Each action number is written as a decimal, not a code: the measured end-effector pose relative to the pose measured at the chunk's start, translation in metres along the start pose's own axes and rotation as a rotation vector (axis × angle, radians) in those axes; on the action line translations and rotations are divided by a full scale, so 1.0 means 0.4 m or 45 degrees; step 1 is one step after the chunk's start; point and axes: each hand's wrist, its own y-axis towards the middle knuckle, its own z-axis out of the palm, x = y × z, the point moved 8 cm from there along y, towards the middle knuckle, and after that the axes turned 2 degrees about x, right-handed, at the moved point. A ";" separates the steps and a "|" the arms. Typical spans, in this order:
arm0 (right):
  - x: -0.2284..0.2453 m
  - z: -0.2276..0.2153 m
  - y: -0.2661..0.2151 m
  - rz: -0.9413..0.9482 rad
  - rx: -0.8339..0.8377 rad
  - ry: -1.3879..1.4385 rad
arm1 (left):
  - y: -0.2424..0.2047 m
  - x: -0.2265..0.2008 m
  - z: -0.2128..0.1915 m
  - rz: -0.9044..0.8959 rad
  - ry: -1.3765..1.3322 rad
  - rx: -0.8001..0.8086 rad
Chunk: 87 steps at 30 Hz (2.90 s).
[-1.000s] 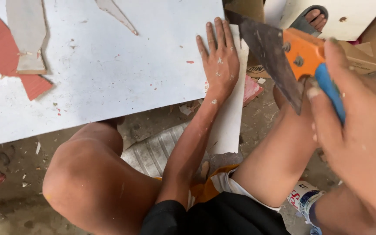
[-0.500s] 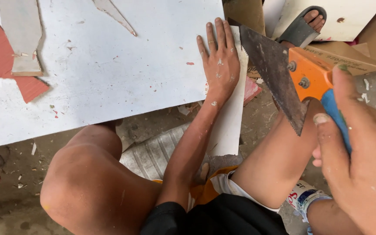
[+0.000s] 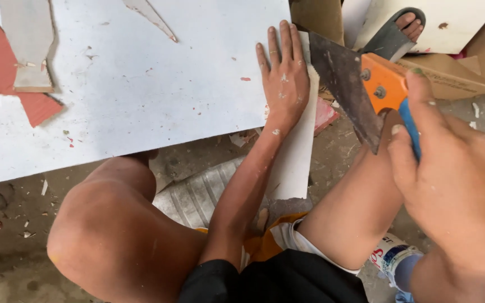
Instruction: The person uses a hand saw to cut a white rectangular board on a white table. They hold the board with their left hand and saw with their right, periodically adjusting the board's position to continue cutting along a marked line.
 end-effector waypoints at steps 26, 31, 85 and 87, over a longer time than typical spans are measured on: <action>-0.014 -0.071 0.015 -0.297 -0.060 0.338 | 0.002 0.001 0.009 -0.015 0.016 0.024; -0.006 -0.036 0.045 -0.182 0.008 0.033 | 0.003 -0.003 0.006 -0.008 0.031 0.048; 0.197 0.556 -0.238 0.531 0.515 1.206 | -0.028 0.023 0.010 -0.003 -0.162 -0.336; 0.199 0.552 -0.237 0.538 0.522 1.213 | -0.029 0.024 0.014 -0.003 -0.150 -0.339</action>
